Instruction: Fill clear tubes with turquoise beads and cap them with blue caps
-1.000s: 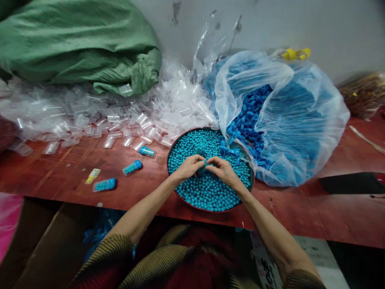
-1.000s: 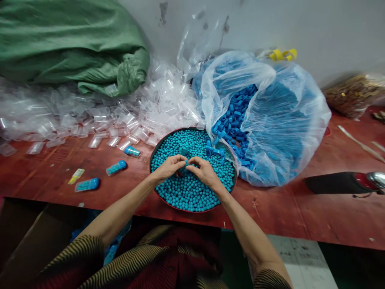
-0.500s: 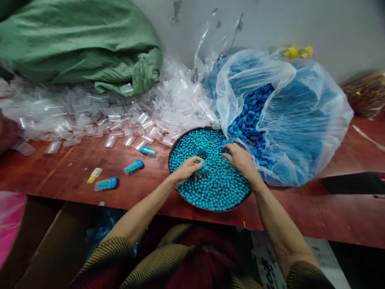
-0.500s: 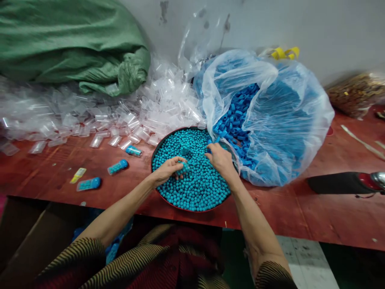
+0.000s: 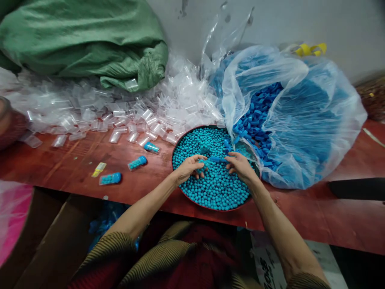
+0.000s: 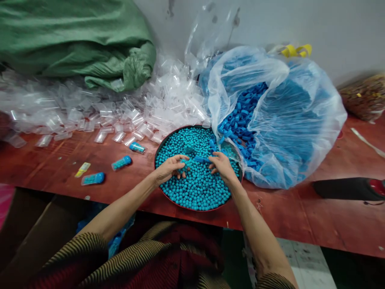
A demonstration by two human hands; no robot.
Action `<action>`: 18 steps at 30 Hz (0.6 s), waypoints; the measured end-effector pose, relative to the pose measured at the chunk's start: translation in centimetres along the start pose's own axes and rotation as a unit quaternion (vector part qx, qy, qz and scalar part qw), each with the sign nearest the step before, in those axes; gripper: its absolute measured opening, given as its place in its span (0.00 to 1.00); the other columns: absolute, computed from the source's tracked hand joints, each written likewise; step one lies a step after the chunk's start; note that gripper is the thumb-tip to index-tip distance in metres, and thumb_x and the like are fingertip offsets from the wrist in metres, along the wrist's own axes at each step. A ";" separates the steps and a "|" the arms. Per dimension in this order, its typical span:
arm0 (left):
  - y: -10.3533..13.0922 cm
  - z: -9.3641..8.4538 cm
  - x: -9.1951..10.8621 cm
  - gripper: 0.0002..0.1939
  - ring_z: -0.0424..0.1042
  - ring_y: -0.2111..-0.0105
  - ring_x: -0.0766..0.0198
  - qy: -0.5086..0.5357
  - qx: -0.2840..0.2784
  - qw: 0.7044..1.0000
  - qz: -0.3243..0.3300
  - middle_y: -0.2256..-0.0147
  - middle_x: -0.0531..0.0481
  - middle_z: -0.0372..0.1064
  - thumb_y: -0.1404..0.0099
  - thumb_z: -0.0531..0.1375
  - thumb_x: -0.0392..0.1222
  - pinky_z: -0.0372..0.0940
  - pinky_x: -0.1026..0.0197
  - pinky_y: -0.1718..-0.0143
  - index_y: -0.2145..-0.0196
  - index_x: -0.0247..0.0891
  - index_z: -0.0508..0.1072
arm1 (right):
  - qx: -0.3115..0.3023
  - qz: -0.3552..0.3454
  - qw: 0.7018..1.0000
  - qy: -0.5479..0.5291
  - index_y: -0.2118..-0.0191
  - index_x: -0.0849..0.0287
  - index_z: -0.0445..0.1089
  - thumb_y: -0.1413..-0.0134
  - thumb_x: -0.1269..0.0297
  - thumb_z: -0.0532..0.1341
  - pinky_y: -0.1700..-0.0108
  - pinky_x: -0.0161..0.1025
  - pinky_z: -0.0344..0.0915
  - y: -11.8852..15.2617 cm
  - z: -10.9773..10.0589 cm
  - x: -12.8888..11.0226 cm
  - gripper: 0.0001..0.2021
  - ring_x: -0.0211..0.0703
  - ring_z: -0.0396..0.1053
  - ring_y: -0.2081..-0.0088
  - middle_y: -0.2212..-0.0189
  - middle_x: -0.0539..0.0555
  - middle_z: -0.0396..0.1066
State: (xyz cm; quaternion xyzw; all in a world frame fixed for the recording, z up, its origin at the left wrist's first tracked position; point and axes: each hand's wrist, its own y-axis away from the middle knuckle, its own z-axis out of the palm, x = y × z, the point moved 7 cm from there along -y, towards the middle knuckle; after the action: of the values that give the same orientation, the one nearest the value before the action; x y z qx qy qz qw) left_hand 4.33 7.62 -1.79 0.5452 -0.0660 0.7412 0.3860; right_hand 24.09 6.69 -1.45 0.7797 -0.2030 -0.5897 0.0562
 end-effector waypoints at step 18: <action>0.1 0.7 0.6 0.20 0.67 0.81 0.73 -0.129 0.039 0.988 0.074 0.68 0.53 0.68 0.42 0.59 0.46 0.56 0.71 0.84 0.54 0.36 0.61 | -0.033 -0.336 0.897 0.285 0.47 0.59 0.67 0.41 0.64 0.51 0.49 0.46 0.65 3.8 4.2 -5.3 0.18 0.47 0.70 0.51 0.51 0.58 0.72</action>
State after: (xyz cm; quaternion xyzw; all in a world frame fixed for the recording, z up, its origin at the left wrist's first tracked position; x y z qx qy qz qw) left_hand 4.72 7.45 -0.92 0.6443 -0.1261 0.6935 0.2968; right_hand 18.02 5.89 3.26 0.9339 0.1155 -0.3322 -0.0636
